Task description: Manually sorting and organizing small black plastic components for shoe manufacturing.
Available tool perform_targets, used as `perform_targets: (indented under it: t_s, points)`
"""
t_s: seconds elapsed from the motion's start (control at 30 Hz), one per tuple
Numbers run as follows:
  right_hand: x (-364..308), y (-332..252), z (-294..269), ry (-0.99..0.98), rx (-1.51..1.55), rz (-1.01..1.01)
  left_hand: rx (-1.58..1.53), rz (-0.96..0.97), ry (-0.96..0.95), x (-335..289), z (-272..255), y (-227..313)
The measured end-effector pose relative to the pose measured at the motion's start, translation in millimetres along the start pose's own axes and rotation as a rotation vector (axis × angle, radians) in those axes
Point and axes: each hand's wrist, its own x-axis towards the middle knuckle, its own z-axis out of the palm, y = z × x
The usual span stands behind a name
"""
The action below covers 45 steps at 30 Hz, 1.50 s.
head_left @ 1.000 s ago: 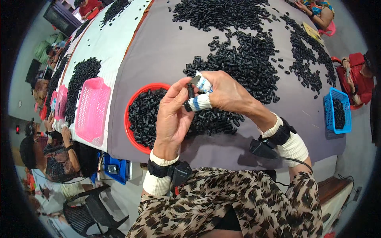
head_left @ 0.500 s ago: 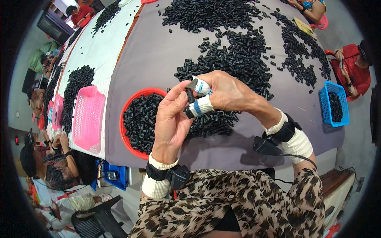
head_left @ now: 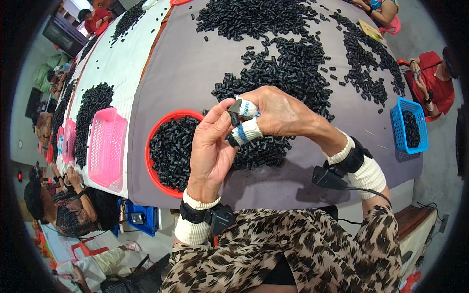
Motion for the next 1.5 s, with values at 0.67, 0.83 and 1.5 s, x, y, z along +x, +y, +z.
perform_targets:
  t_s: [0.67, 0.83, 1.5]
  points:
    - [-1.4, 6.7, -0.1, -0.053, -0.093, 0.0, 0.036, 0.0, 0.053, 1.3, -2.3, -5.1]
    - [-2.6, 2.5, -2.6, -0.035, -0.064, -0.043, 0.042, -0.001, 0.037, 0.9, 0.1, -3.3]
    - [-2.1, 6.3, 0.1, -0.027, -0.056, -0.043, 0.031, -0.005, 0.036, 1.3, -0.3, -4.8]
